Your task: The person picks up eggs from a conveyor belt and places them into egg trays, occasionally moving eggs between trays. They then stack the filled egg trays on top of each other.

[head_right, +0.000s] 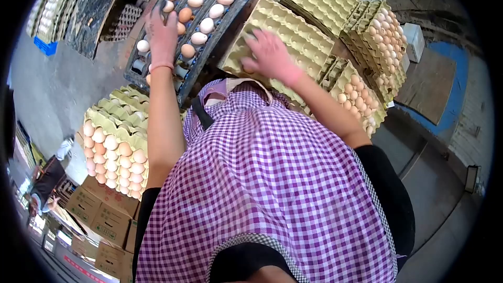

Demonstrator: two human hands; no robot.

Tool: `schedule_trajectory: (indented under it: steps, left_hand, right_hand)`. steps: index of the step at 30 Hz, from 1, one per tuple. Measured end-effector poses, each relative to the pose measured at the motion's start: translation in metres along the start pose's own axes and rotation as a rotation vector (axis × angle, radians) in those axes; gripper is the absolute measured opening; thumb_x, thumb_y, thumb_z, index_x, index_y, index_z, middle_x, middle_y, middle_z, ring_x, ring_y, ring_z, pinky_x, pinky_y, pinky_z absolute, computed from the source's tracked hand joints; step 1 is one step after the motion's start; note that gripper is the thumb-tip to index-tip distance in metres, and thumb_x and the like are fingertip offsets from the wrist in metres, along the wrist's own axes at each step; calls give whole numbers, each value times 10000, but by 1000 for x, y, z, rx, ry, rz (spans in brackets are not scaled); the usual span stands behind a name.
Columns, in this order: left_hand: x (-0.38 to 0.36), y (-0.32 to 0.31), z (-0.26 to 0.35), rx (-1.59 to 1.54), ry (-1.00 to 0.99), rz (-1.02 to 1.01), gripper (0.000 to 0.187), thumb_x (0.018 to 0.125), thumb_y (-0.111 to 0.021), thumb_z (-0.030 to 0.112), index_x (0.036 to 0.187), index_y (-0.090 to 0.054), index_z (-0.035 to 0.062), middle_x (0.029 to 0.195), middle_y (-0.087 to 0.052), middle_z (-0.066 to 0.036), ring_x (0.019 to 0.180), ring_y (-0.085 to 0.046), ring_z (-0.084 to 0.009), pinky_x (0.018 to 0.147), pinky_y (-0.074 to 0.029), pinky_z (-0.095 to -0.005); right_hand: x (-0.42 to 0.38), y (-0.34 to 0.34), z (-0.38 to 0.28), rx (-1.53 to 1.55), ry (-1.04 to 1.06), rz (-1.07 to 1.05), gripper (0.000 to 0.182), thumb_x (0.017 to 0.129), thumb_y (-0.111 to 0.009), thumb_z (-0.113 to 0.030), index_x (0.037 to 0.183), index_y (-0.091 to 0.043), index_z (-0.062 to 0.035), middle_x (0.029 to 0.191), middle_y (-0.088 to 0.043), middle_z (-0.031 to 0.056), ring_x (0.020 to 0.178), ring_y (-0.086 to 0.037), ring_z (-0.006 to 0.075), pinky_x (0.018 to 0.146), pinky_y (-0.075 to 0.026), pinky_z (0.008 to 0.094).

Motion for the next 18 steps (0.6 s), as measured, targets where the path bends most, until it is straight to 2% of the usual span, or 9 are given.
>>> schedule_trajectory:
  steps: [1,2,4,5,7,9,11,14,18]
  left_hand:
    - [-8,-12,11,8,-59,7,535,921,-623,323,1330,-542,-13,1358,-514,-277,1310,-445,-440,1123,-343,-510]
    - [-19,-22,21,12,-150,18,480,924,-641,244,1295,-563,-51,1313,-563,-262,1257,-505,-412,1076,-399,-457]
    - [-51,-20,69,-179,-94,-148,419,922,-632,204,1257,-579,-42,1302,-580,-240,1219,-541,-407,1055,-424,-461]
    - [-74,-39,54,-80,-187,-130,400,929,-618,193,1259,-577,-30,1283,-585,-241,1205,-551,-398,1047,-432,-451]
    - [-114,-41,77,-183,-201,-373,412,920,-616,184,1276,-570,-18,1243,-593,-241,1188,-557,-396,1047,-434,-446]
    - [-151,-58,74,-191,-248,-412,427,890,-625,159,1286,-566,8,1257,-567,-230,1214,-523,-407,1073,-412,-450]
    - [-178,-73,58,25,-305,-410,468,868,-644,167,1305,-555,25,1279,-555,-217,1239,-501,-398,1080,-404,-460]
    - [-189,-74,48,260,-331,-528,523,839,-679,209,1321,-548,50,1295,-557,-182,1252,-492,-382,1096,-379,-476]
    - [-197,-78,58,388,-410,-461,595,801,-720,340,1325,-560,108,1267,-577,-88,1291,-459,-342,1115,-323,-494]
  right_hand:
    - [-27,-3,-4,-91,-16,-85,463,877,-692,-317,1271,-590,-97,1264,-594,143,1206,-544,341,1045,-419,469]
    - [-47,-11,-4,-81,-28,-69,463,877,-692,-317,1271,-590,-97,1264,-594,143,1206,-544,341,1045,-419,469]
    - [-73,-28,-2,41,-48,-34,448,881,-683,-294,1272,-582,-98,1292,-578,154,1228,-521,372,1082,-381,499]
    - [-69,-45,-1,66,-24,-3,448,881,-683,-294,1272,-582,-98,1292,-578,154,1228,-521,372,1082,-381,499]
    - [-73,-55,15,451,-332,167,449,881,-693,-303,1271,-581,-111,1309,-569,146,1261,-498,364,1124,-339,522]
    - [-68,-57,12,330,-233,197,461,847,-719,-357,1224,-607,-117,1271,-583,134,1272,-488,354,1132,-332,538]
    - [-68,-65,-1,44,-75,7,457,810,-735,-403,1156,-636,-122,1207,-607,116,1273,-487,350,1126,-331,550]
    - [-63,-69,-3,75,-88,35,469,787,-738,-437,1120,-640,-123,1184,-614,94,1271,-488,357,1129,-315,560]
    - [-55,-55,-4,153,-176,13,503,805,-711,-475,1140,-646,-105,1170,-621,100,1269,-490,348,1136,-293,563]
Point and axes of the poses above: each hand's wrist, its own x-axis towards the middle knuckle, its own y-axis out of the back of the hand, z = x × y, the point moved 5 cm from there along x, towards the middle knuckle
